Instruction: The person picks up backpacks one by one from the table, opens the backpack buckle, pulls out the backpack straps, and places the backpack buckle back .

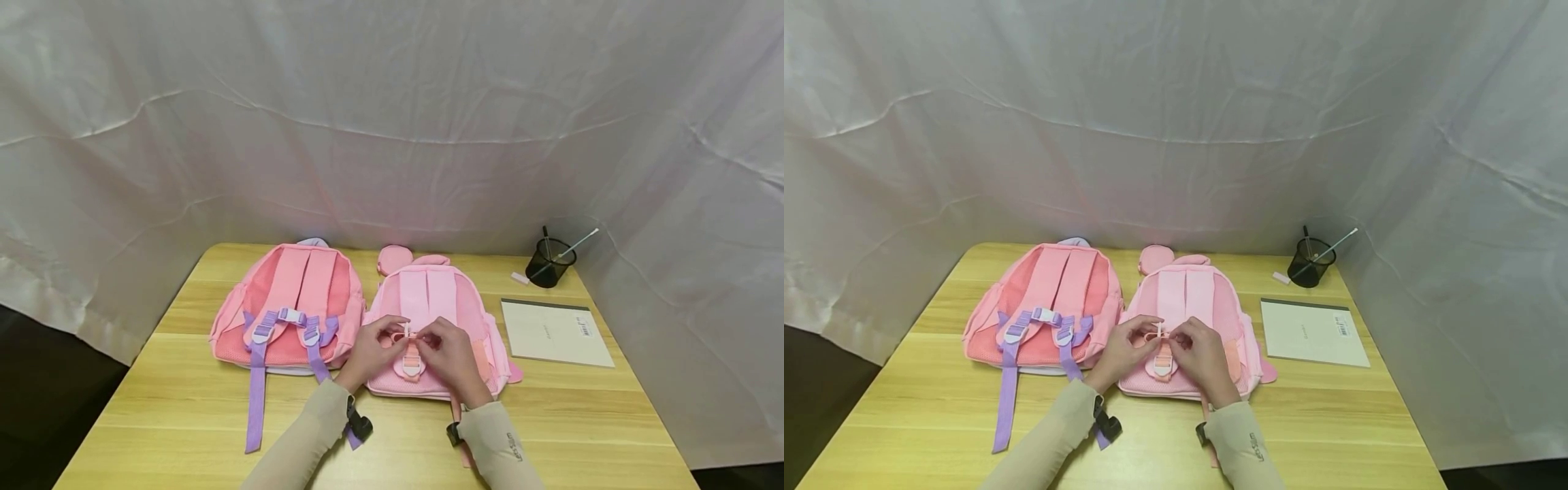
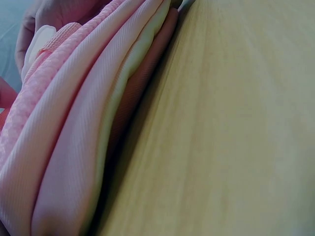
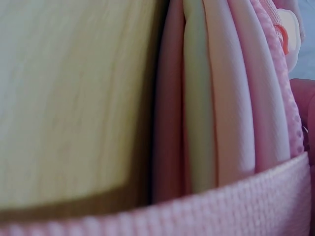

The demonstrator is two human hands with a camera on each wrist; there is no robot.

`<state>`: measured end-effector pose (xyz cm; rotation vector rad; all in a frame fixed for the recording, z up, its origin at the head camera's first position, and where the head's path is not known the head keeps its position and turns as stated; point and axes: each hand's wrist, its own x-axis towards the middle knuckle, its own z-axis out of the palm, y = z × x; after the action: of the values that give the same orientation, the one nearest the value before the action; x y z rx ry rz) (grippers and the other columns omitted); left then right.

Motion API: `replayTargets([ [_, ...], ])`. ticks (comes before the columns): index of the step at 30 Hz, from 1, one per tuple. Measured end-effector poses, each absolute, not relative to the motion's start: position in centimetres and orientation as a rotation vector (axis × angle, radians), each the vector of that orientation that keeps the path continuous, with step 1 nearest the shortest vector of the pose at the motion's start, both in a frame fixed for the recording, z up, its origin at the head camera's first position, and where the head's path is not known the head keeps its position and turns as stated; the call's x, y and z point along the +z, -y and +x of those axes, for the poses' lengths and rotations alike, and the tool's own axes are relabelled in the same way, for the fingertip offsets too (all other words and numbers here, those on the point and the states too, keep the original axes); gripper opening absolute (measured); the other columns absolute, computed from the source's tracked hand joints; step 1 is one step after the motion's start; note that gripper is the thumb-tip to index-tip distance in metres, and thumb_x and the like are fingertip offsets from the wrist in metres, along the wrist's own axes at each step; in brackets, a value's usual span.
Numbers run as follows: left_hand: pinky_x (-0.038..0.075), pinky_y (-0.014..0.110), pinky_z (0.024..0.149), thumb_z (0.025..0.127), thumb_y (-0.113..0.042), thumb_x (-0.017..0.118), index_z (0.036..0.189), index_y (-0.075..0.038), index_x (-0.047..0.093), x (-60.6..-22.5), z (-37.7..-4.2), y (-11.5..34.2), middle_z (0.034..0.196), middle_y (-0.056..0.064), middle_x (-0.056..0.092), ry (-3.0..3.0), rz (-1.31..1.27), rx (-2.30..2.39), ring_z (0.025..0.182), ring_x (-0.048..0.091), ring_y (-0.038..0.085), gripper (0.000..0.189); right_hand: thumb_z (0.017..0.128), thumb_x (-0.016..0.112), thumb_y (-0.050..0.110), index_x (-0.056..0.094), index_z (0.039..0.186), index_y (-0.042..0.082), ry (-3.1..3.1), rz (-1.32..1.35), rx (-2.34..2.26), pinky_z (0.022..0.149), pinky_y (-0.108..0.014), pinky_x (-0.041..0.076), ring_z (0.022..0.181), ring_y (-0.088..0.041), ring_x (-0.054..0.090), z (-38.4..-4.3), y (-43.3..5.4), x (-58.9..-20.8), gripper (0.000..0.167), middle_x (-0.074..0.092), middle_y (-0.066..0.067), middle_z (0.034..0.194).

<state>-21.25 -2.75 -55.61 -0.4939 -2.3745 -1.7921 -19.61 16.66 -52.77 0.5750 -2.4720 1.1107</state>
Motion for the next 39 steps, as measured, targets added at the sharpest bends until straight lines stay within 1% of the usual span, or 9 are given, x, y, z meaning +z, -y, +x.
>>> replayTargets([
  [6, 0.052, 0.031, 0.085, 0.084, 0.005, 0.078, 0.119, -0.003, 0.073, -54.0, -20.5, 2.6, 0.098, 0.016, 0.077, 2.374, -0.48, -1.816, 0.094, 0.07, 0.033, 0.036, 0.08, 0.082, 0.007, 0.076, 0.083, 0.009, 2.458, 0.548, 1.136, 0.061, -0.023, 0.05, 0.066, -0.008, 0.057, -19.6, -16.8, -52.8, 0.008, 0.062, 0.004, 0.076],
  [13, 0.056, 0.038, 0.087, 0.086, 0.002, 0.077, 0.121, -0.001, 0.071, -52.5, -19.6, 2.8, 0.099, 0.018, 0.076, 2.331, -0.54, -1.832, 0.095, 0.07, 0.036, 0.036, 0.078, 0.083, 0.007, 0.075, 0.082, 0.012, 2.468, 0.502, 1.118, 0.06, -0.023, 0.049, 0.065, -0.009, 0.056, -19.5, -16.9, -52.8, 0.01, 0.062, 0.003, 0.074],
  [20, 0.056, 0.042, 0.088, 0.086, 0.004, 0.076, 0.121, 0.002, 0.071, -52.4, -19.7, 2.9, 0.1, 0.02, 0.076, 2.317, -0.556, -1.867, 0.095, 0.07, 0.035, 0.035, 0.077, 0.08, 0.002, 0.074, 0.079, 0.014, 2.444, 0.479, 1.104, 0.06, -0.024, 0.051, 0.063, -0.008, 0.057, -19.6, -16.9, -52.9, 0.014, 0.061, 0.005, 0.071],
  [24, 0.057, 0.044, 0.088, 0.085, 0.007, 0.076, 0.121, 0.002, 0.071, -54.2, -20.6, 2.9, 0.1, 0.02, 0.076, 2.301, -0.546, -1.885, 0.095, 0.07, 0.035, 0.036, 0.077, 0.079, 0.002, 0.074, 0.078, 0.014, 2.429, 0.468, 1.111, 0.059, -0.024, 0.051, 0.062, -0.008, 0.056, -19.6, -16.9, -53.0, 0.013, 0.06, 0.005, 0.07],
  [27, 0.057, 0.043, 0.088, 0.085, 0.004, 0.077, 0.121, -0.002, 0.072, -55.6, -21.4, 2.9, 0.101, 0.017, 0.077, 2.281, -0.547, -1.896, 0.093, 0.07, 0.029, 0.037, 0.076, 0.078, 0.002, 0.073, 0.077, 0.014, 2.426, 0.457, 1.106, 0.059, -0.023, 0.05, 0.062, -0.007, 0.056, -19.5, -17.0, -53.1, 0.013, 0.06, 0.006, 0.07],
  [31, 0.057, 0.037, 0.087, 0.085, 0.0, 0.079, 0.12, -0.009, 0.074, -55.8, -21.3, 2.9, 0.1, 0.011, 0.078, 2.244, -0.553, -1.923, 0.091, 0.069, 0.018, 0.037, 0.076, 0.078, 0.001, 0.073, 0.079, 0.015, 2.428, 0.474, 1.111, 0.06, -0.023, 0.05, 0.064, -0.008, 0.056, -19.6, -16.9, -53.0, 0.015, 0.06, 0.004, 0.073],
  [33, 0.057, 0.033, 0.086, 0.085, -0.001, 0.08, 0.12, -0.012, 0.075, -55.8, -21.4, 3.0, 0.099, 0.008, 0.078, 2.241, -0.557, -1.924, 0.091, 0.069, 0.016, 0.037, 0.078, 0.08, 0.002, 0.073, 0.083, 0.015, 2.439, 0.491, 1.127, 0.061, -0.023, 0.05, 0.066, -0.01, 0.056, -19.6, -16.9, -52.9, 0.015, 0.06, 0.002, 0.076],
  [36, 0.055, 0.026, 0.085, 0.085, -0.003, 0.081, 0.119, -0.015, 0.075, -55.9, -21.4, 3.0, 0.098, 0.005, 0.078, 2.259, -0.556, -1.898, 0.091, 0.069, 0.015, 0.037, 0.081, 0.085, 0.009, 0.075, 0.087, 0.015, 2.463, 0.513, 1.141, 0.063, -0.024, 0.05, 0.069, -0.012, 0.057, -19.6, -16.9, -52.8, 0.013, 0.06, 0.0, 0.081],
  [39, 0.054, 0.024, 0.086, 0.085, -0.005, 0.082, 0.12, -0.017, 0.074, -56.0, -21.5, 3.0, 0.098, 0.003, 0.078, 2.273, -0.56, -1.878, 0.091, 0.069, 0.014, 0.038, 0.082, 0.088, 0.017, 0.076, 0.087, 0.016, 2.481, 0.502, 1.123, 0.065, -0.025, 0.051, 0.07, -0.01, 0.058, -19.6, -16.8, -52.6, 0.013, 0.063, 0.001, 0.083],
])
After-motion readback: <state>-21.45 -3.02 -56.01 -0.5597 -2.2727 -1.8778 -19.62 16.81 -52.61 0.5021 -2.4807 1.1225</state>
